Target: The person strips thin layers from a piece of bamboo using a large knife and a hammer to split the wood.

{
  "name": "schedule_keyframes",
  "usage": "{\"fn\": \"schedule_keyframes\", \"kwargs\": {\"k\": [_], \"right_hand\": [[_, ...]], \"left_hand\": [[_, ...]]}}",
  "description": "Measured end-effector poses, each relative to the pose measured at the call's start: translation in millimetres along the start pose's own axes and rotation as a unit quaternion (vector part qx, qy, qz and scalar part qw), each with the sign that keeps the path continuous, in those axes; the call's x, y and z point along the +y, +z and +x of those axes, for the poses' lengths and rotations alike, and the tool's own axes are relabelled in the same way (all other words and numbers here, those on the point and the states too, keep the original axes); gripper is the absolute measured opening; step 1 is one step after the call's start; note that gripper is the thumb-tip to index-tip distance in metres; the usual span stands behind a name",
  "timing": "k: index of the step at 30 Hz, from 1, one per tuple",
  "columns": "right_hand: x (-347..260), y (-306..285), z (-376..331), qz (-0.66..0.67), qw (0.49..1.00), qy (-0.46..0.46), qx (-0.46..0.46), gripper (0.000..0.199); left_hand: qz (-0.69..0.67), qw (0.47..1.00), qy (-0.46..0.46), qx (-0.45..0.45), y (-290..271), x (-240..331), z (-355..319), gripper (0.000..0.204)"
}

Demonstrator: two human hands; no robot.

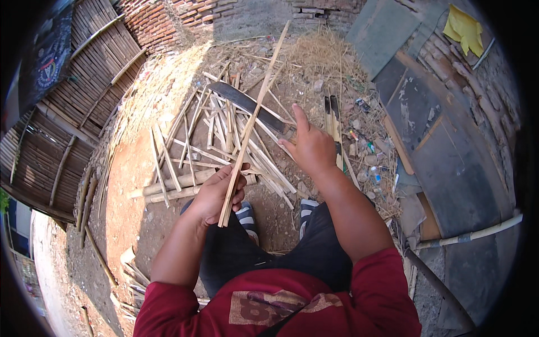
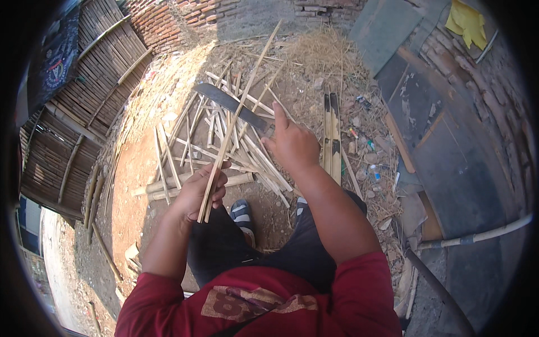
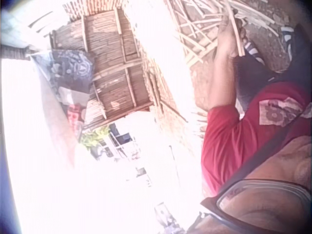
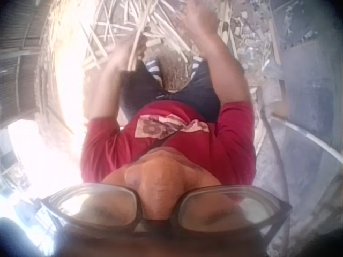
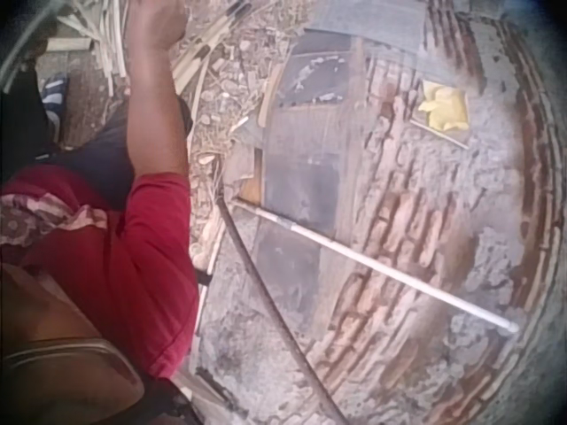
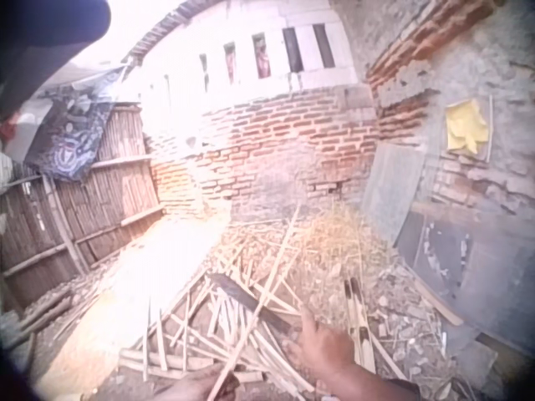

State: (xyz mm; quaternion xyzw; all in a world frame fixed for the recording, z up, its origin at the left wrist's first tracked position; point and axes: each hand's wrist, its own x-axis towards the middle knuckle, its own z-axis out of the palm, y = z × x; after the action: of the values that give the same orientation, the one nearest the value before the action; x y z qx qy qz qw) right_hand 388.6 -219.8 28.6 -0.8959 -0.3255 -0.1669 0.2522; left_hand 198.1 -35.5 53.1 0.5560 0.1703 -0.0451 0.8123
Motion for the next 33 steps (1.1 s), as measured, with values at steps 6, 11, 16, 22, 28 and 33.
{"fn": "schedule_keyframes", "kwargs": {"k": [6,11,16,22,28,33], "right_hand": [[24.5,-24.4,34.9,-0.045,0.998,-0.004,-0.031,0.051],[54.1,2.6,28.5,-0.082,0.994,-0.053,-0.038,0.038],[44.5,12.9,28.6,-0.056,0.997,-0.022,-0.043,0.031],[44.9,16.8,22.2,-0.038,0.992,-0.075,-0.090,0.029],[19.2,13.5,21.2,-0.004,0.987,0.049,-0.156,0.032],[12.5,29.3,18.2,0.057,0.983,0.084,-0.154,0.034]], "left_hand": [[-0.015,0.999,0.034,0.024,-5.9,-0.3,10.5,0.024],[0.070,0.997,0.019,0.013,-31.3,-33.6,40.0,0.037],[0.028,0.998,0.036,-0.048,-44.2,-49.6,54.5,0.041],[0.146,0.986,0.082,0.025,-51.9,-55.5,50.1,0.039],[0.033,0.996,0.045,-0.076,-50.6,-46.0,48.8,0.034],[0.049,0.996,0.033,-0.063,-46.2,-52.1,53.4,0.034]]}}
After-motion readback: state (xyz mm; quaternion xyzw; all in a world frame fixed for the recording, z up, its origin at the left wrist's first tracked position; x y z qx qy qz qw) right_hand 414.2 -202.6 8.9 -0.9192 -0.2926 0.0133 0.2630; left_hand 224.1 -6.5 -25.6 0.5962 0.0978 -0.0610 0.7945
